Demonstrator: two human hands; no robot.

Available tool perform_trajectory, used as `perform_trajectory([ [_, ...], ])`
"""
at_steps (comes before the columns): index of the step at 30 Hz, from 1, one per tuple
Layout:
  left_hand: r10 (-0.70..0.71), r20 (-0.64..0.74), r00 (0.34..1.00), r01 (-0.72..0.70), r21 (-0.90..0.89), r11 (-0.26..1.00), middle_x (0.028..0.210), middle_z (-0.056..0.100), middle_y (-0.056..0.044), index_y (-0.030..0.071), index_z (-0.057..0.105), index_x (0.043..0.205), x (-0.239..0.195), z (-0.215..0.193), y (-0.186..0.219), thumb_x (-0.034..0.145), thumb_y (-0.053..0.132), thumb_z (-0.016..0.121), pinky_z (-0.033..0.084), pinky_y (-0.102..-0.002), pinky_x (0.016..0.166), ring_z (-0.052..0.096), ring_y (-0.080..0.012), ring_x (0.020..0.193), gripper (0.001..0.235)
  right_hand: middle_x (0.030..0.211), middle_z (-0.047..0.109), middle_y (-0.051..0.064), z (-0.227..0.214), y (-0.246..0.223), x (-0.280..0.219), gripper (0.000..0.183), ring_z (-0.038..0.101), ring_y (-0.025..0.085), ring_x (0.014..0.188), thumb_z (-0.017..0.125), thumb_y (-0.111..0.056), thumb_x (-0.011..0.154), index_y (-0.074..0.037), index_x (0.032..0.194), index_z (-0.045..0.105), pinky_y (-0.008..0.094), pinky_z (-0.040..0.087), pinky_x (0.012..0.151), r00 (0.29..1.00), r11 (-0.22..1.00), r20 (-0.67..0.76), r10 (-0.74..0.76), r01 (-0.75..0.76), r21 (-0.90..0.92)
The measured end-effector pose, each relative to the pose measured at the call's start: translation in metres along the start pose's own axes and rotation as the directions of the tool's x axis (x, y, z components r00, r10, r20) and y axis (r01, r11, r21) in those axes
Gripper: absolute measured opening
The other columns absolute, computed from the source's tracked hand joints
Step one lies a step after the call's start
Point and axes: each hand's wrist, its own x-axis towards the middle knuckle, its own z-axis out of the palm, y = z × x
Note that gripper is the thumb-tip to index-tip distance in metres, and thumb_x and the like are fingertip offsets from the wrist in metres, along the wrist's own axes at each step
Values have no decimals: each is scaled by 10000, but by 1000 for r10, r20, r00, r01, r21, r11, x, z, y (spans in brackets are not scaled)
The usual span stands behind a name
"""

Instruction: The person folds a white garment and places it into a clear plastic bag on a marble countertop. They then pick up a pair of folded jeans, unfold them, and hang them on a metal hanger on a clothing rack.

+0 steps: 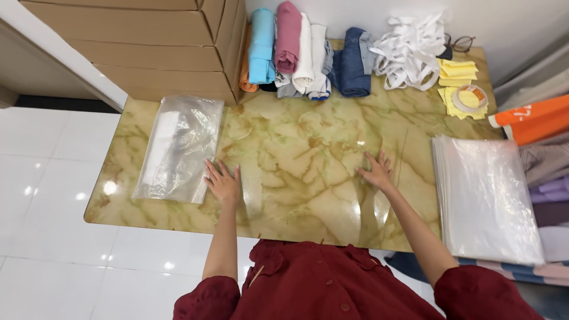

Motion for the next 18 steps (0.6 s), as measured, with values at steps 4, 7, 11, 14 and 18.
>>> perform_trajectory([
  [4,23,-99,995,-20,34,999,1565,388,-203,72,468,1504,16,-2,-4,1049,570,388,339,-507,1094,404,-317,1410,679,1710,25,202,-10,-9,-9,836,45,511,1534,634,-598,877,-355,1608,310,685,131,1197,1000,996,16,-25,26,-89],
  [7,60,-238,969,-47,59,997,1213,517,-148,42,464,1460,44,6,-15,1015,462,549,467,-430,836,526,-324,1090,618,1704,95,204,-14,0,-1,793,113,504,1529,626,-582,898,-328,1597,350,670,214,1179,999,995,18,-35,36,-90],
  [11,245,-448,860,-126,277,952,898,455,-39,56,566,994,79,17,-29,1000,171,479,464,-285,529,544,-226,805,144,1687,207,198,-11,27,27,747,215,513,1503,672,-565,877,-234,1522,491,639,264,1185,997,997,21,-77,76,31],
  [14,288,-323,901,-210,257,943,883,500,-64,34,543,958,80,18,-29,952,97,494,498,-295,593,580,-251,783,80,1566,388,247,-26,15,22,665,361,491,1430,671,-509,923,-158,1476,556,608,330,1152,998,965,7,-59,56,256],
  [18,405,98,909,-346,-367,864,908,639,-333,-139,617,987,90,22,-11,803,-2,586,510,-608,780,665,-564,899,232,1427,563,237,-65,-44,-29,538,488,418,1362,661,-436,982,-137,1424,595,573,412,1096,999,835,-37,-23,39,548],
])
